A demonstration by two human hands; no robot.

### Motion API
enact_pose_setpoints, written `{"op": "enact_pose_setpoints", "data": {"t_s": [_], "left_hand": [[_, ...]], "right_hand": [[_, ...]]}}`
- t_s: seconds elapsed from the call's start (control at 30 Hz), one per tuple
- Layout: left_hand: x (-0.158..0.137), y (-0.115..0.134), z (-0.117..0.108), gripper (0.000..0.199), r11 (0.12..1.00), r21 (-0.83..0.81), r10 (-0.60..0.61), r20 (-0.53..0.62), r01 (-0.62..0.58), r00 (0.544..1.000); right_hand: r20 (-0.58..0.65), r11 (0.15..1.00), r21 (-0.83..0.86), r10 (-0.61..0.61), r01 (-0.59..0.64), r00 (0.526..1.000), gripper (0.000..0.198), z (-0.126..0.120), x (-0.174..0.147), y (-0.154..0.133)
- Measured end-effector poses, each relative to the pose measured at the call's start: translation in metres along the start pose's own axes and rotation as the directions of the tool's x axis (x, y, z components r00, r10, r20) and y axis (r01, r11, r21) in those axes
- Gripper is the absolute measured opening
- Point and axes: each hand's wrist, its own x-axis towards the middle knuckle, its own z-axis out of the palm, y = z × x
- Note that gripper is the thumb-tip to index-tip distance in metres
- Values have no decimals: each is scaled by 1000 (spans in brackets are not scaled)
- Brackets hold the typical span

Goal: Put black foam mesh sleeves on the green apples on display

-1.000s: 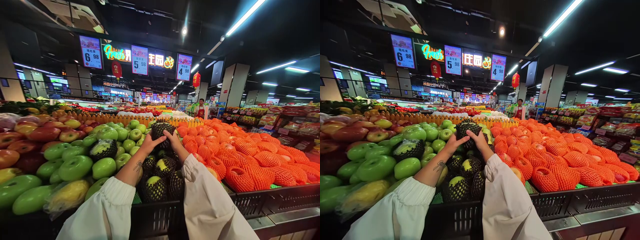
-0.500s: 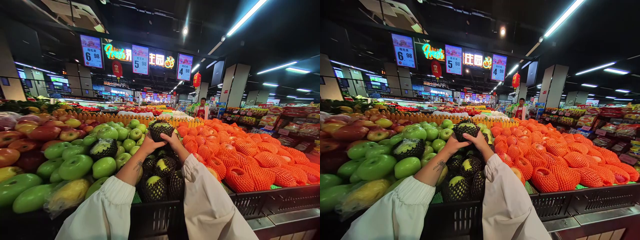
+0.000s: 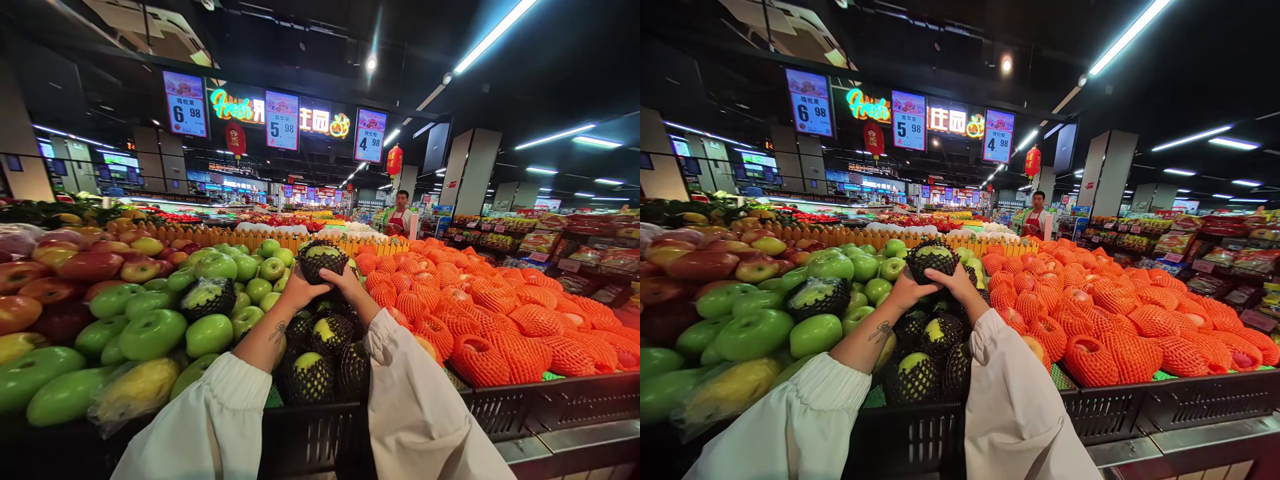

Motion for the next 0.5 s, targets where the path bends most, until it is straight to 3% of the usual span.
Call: {"op": "enact_pose_setpoints", "data": {"t_s": [0.5], "left_hand": [[-1,0,0,62,1000,29,-11,14,11,1000]], "right_hand": [[-54,1000,-20,-6,4,999,70,2,-3,-7]]}}
